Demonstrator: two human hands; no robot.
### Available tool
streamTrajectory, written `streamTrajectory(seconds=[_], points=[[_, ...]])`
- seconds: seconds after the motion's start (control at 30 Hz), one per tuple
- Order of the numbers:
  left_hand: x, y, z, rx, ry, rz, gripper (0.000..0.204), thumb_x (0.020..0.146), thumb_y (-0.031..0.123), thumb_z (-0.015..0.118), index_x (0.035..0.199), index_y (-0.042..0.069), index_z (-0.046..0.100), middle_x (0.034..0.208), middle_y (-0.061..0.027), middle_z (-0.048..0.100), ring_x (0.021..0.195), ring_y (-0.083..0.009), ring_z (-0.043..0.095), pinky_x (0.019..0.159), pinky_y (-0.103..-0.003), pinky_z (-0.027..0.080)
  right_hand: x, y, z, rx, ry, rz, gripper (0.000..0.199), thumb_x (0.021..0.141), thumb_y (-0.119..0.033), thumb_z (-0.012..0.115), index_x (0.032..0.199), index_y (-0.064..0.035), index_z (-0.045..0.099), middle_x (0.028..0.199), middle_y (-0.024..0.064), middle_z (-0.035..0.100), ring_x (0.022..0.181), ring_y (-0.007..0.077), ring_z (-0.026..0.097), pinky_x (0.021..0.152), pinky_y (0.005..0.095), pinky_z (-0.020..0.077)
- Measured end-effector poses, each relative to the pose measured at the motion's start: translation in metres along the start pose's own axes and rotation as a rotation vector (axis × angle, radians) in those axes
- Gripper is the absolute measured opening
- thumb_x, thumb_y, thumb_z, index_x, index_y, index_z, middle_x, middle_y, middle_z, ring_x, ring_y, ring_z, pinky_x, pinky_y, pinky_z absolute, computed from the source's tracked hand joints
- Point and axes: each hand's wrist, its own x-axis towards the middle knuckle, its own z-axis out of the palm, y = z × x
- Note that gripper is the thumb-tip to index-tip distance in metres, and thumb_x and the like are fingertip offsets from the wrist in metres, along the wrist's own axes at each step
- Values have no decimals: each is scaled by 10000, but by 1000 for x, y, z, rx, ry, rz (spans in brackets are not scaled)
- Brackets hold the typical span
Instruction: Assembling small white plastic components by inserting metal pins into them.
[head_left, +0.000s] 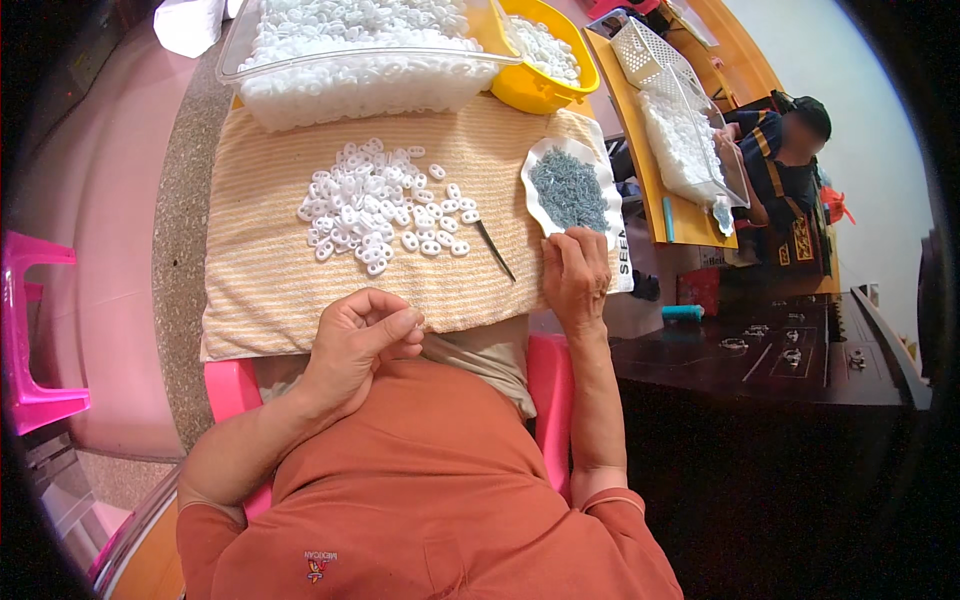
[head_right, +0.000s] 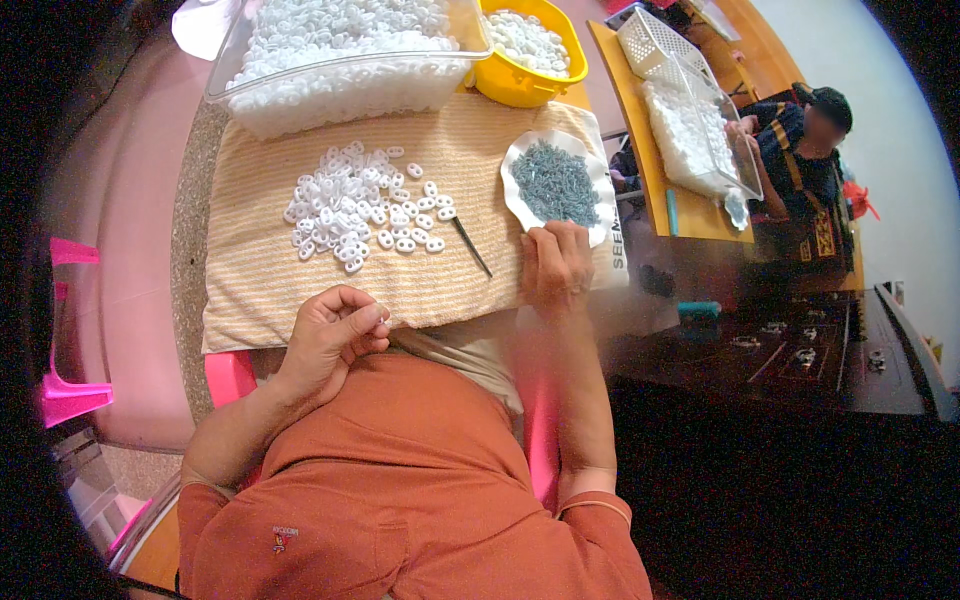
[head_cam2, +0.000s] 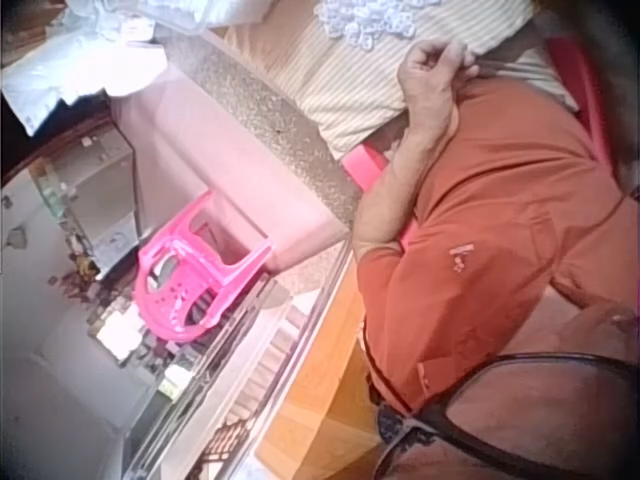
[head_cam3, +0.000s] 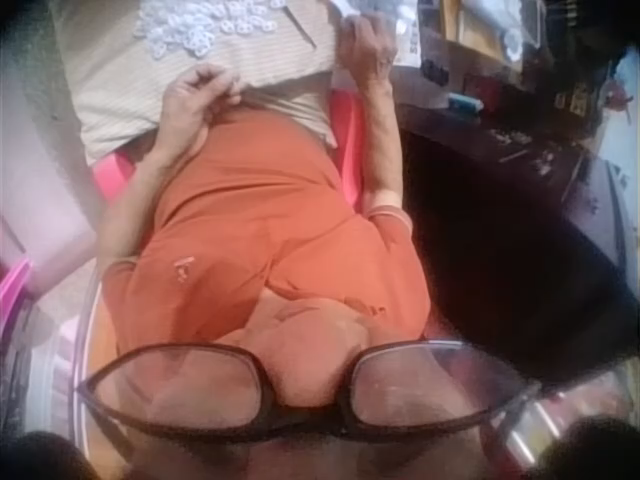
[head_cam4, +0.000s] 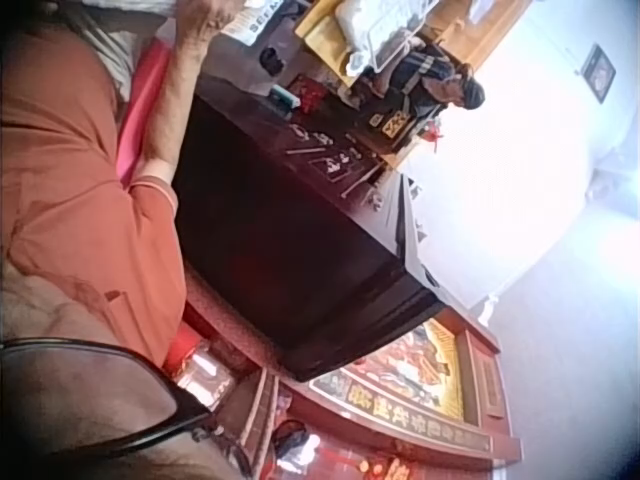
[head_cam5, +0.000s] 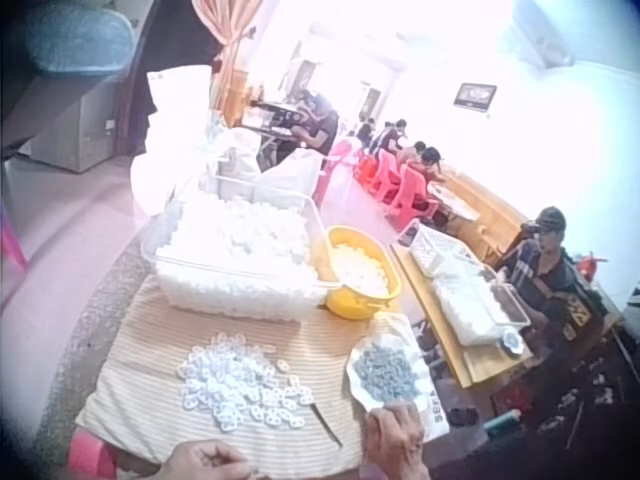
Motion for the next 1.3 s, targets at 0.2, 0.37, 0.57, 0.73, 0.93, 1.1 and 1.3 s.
streamTrajectory(seconds=[0.2,0.37,0.57,0.73,0.93,1.1,1.3], points=[[0,0,0,8,5,0,107,876,99,654,935,31,596,852,-57,660,742,-110,645,658,-246,569,0,1,0,-21,4,-39,93,784,-50,668,847,-16,608,860,131,587,825,324,559,710,397,468],[0,0,0,-1,2,10,105,877,95,651,934,28,595,848,-57,659,736,-109,643,654,-247,568,-2,2,1,-6,9,-39,88,803,-32,640,874,-2,598,878,146,589,817,331,565,708,402,472],[1,-1,-1,-13,-3,7,102,883,94,642,947,33,590,860,-58,659,744,-107,641,654,-246,567,-4,-3,-1,62,77,40,82,824,-9,620,895,18,590,890,172,587,822,337,576,697,395,478],[0,0,1,-14,-5,18,101,888,87,635,966,37,596,886,-61,664,764,-106,638,661,-242,563,3,-18,-13,242,66,148,59,852,-1,603,896,17,568,885,152,578,806,267,572,727,328,466],[-1,-1,-1,23,-48,-11,176,868,78,664,1027,17,618,895,-62,663,776,-115,633,697,-258,553,14,-80,-42,879,-246,414,16,893,28,546,887,16,555,906,91,558,838,140,521,767,244,422],[-2,2,0,2,-120,-45,145,872,71,655,1000,20,610,903,-68,665,754,-123,637,677,-254,553,7,-107,-28,1041,-343,275,35,886,-4,587,883,19,561,906,101,563,850,181,547,791,284,445],[-3,4,-2,-80,-154,-124,127,878,75,649,990,31,609,888,-55,653,744,-124,635,671,-250,553,11,-119,-26,1093,-400,189,50,865,-10,617,890,8,578,882,113,586,800,187,568,724,289,460]])
